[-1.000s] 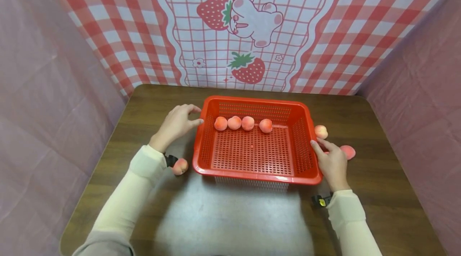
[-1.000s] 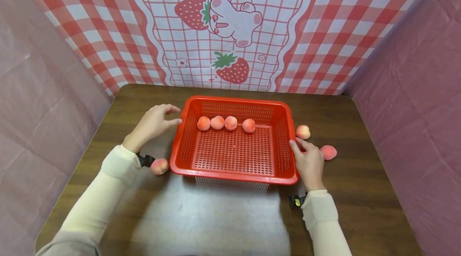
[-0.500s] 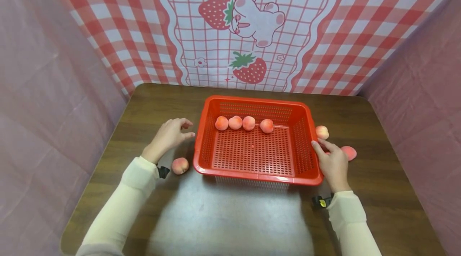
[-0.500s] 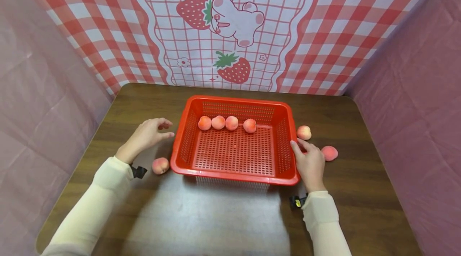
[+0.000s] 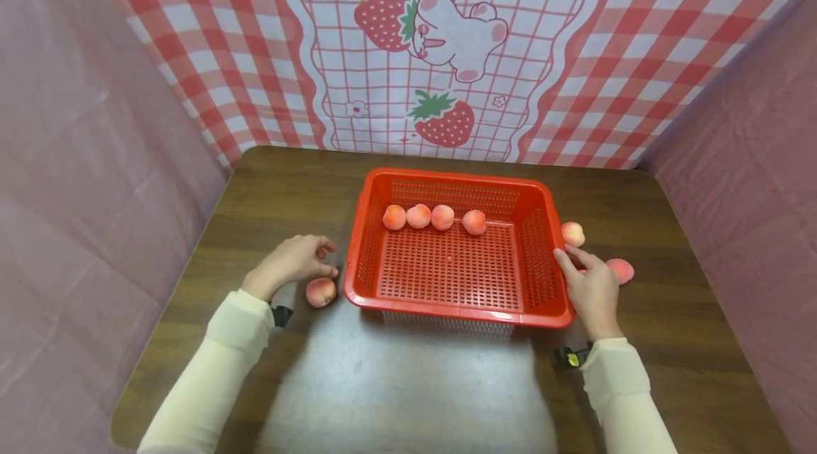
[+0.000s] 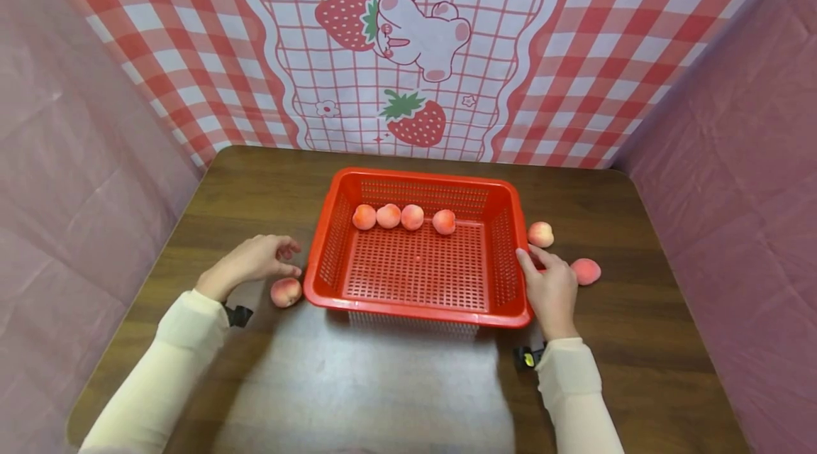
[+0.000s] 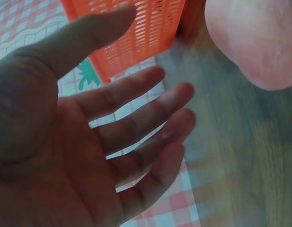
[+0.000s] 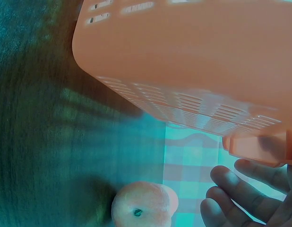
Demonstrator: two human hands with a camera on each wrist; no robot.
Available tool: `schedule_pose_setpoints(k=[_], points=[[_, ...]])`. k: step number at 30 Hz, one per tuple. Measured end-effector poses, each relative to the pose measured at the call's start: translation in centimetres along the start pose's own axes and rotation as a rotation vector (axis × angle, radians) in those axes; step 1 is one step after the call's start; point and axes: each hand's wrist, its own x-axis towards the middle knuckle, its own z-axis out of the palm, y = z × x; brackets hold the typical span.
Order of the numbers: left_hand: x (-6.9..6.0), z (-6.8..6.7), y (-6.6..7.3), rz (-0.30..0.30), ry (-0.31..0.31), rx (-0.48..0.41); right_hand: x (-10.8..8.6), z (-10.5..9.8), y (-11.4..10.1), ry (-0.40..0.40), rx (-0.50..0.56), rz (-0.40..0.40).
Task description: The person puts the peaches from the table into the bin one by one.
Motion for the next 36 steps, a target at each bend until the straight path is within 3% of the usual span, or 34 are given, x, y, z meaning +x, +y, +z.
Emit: schedule_pose_setpoints(k=[10, 21, 31, 36], points=[[-1.0, 0.1, -0.7, 0.015, -0.148, 0.020, 0.0, 0.0, -0.1, 0.005, -0.002, 0.002], [-1.5, 0.8, -1.3, 0.009, -0.158, 0.034, 0.0, 0.1, -0.1, 0.012, 0.003, 0.000], [-1.5, 1.4, -1.7, -0.059, -0.163, 0.018, -0.1, 0.1, 0.0, 0.035, -0.001, -0.013], [-1.6, 1.5, -1.7, -0.039, -0.153, 0.009, -0.1, 0.1, 0.0, 0.035, 0.001, -0.012]])
